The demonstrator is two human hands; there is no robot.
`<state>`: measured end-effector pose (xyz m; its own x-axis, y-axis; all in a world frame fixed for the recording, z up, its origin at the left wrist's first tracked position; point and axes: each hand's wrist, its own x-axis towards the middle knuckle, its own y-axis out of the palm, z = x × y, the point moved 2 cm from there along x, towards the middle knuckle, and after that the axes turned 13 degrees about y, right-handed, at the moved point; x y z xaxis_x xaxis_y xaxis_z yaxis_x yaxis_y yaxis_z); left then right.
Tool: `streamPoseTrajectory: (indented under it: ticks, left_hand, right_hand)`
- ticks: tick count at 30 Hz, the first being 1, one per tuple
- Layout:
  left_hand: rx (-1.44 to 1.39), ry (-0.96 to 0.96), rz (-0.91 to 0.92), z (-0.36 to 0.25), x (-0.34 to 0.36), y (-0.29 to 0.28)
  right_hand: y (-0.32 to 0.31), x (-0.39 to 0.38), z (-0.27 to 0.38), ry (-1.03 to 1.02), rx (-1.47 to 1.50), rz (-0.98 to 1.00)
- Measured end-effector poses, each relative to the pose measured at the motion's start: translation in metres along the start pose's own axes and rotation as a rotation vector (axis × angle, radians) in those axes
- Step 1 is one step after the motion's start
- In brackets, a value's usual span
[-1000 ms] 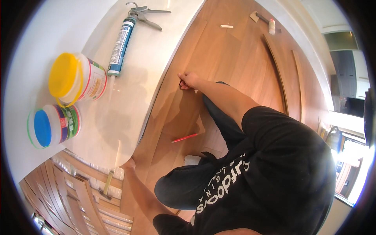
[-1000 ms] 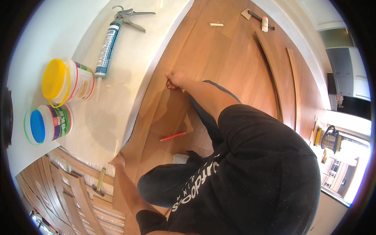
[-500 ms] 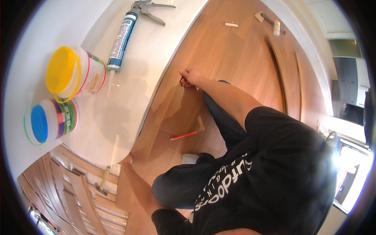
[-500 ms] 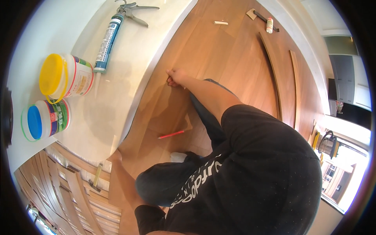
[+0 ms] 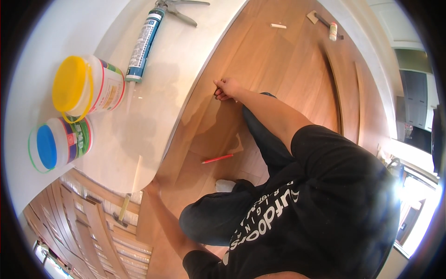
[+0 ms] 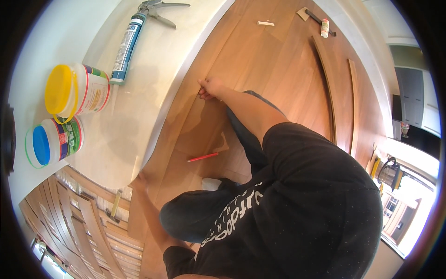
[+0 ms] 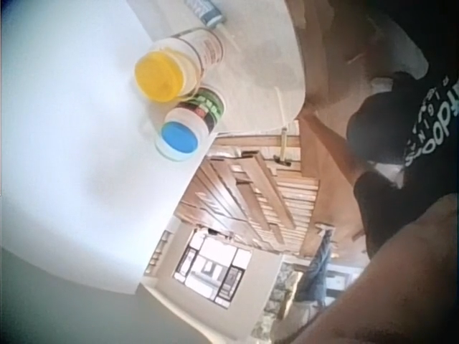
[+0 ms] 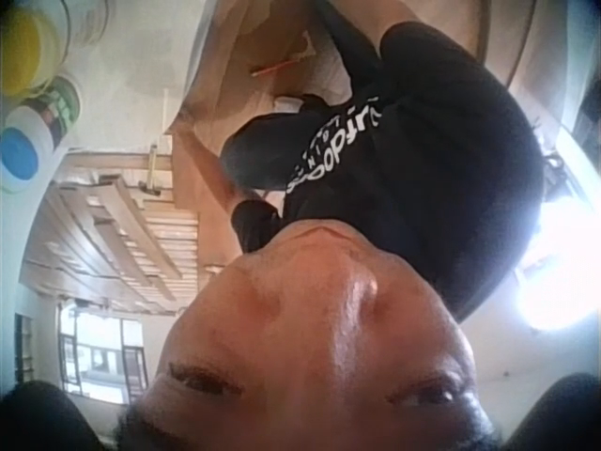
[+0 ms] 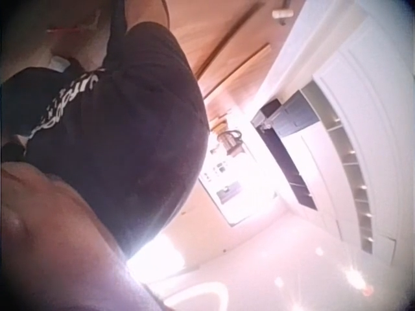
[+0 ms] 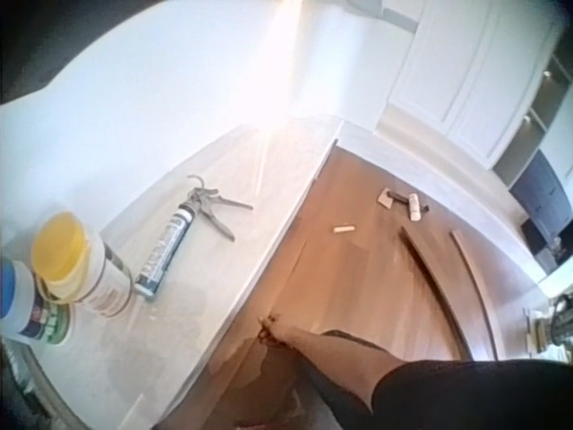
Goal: The person marks a line on a floorboard using a red marker, then carries the board to a table saw and cuts it along the marked edge.
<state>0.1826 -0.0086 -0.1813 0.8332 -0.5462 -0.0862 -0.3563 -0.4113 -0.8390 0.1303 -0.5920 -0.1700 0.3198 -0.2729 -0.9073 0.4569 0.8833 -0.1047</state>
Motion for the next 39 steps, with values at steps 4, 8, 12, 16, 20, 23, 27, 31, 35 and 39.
streamPoseTrajectory:
  ticks: [4,8,12,16,20,23,27,31,35,39]
  left_hand:
    - [-0.069,-0.049,-0.054,0.049,-0.008,0.017]
    - [-0.046,0.029,0.036,0.045,-0.009,0.026]
    - [0.167,0.034,0.061,0.030,-0.006,0.023]
    - [-0.123,-0.131,0.121,0.021,-0.015,0.031]
    - [0.147,-0.119,0.163,0.048,-0.019,0.011]
    - [0.120,-0.152,0.166,-0.021,-0.007,0.016]
    - [0.139,-0.228,0.296,-0.003,-0.021,0.003]
    - [0.111,-0.298,0.195,-0.021,-0.009,0.002]
    - [0.105,-0.343,0.259,-0.040,0.002,-0.002]
    - [0.133,-0.370,0.219,-0.035,-0.007,-0.004]
  right_hand:
    - [0.004,0.005,0.006,-0.014,0.006,-0.005]
    - [0.000,0.001,0.000,-0.034,0.010,-0.034]
    - [-0.006,0.001,-0.001,-0.007,0.040,-0.026]
    - [-0.001,0.011,-0.003,-0.020,0.065,-0.003]
    - [0.008,0.020,0.007,-0.041,0.072,0.091]
    - [-0.014,0.013,-0.010,0.012,0.048,0.004]
    - [0.011,0.010,-0.002,-0.020,0.010,0.015]
    - [0.004,0.014,-0.001,-0.007,-0.005,0.018]
    - [-0.004,0.016,-0.005,-0.022,0.018,-0.001]
    - [0.007,0.014,-0.002,-0.036,0.016,-0.006]
